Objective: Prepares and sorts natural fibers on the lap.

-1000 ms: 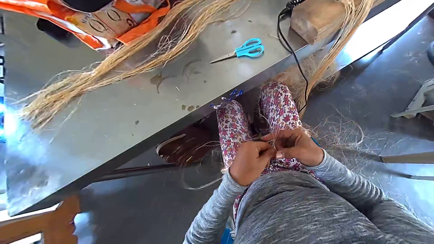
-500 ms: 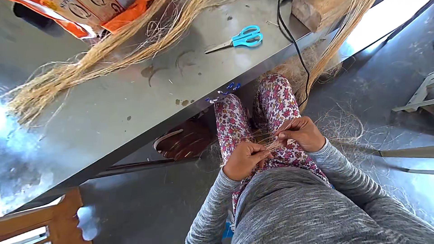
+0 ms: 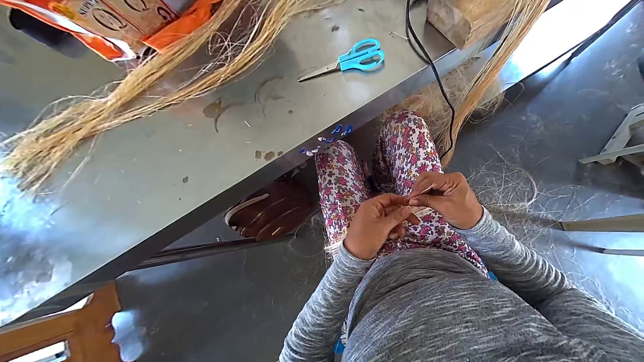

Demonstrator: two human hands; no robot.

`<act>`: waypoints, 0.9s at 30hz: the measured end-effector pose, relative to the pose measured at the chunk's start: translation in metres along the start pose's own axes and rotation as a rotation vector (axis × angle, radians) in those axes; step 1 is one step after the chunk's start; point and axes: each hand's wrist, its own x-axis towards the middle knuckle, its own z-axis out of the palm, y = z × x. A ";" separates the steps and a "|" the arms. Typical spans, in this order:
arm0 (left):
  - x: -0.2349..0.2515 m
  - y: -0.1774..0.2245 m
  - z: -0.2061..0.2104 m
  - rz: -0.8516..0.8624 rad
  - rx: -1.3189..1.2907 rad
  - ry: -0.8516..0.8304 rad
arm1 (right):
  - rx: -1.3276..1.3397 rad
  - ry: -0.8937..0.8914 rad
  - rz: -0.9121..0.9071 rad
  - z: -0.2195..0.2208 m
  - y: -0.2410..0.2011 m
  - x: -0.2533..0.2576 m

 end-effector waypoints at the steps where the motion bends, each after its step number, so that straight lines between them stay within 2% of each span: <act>1: 0.002 -0.002 0.002 0.046 0.058 0.053 | -0.025 0.003 -0.007 -0.001 -0.001 0.001; 4: 0.007 -0.007 0.002 0.202 0.290 0.153 | -0.138 -0.003 -0.020 -0.006 -0.003 0.003; 7: 0.007 -0.004 0.001 0.247 0.429 0.178 | -0.216 -0.003 -0.018 -0.010 -0.006 0.004; 13: 0.006 0.000 -0.004 0.250 0.419 0.206 | -0.345 0.022 -0.105 -0.018 -0.008 0.006; 20: 0.007 -0.006 -0.007 0.209 0.157 0.191 | -0.614 0.122 -0.412 -0.018 0.001 0.008; 27: 0.003 -0.006 -0.011 0.273 0.487 0.213 | -0.693 0.109 -0.496 -0.017 0.009 0.006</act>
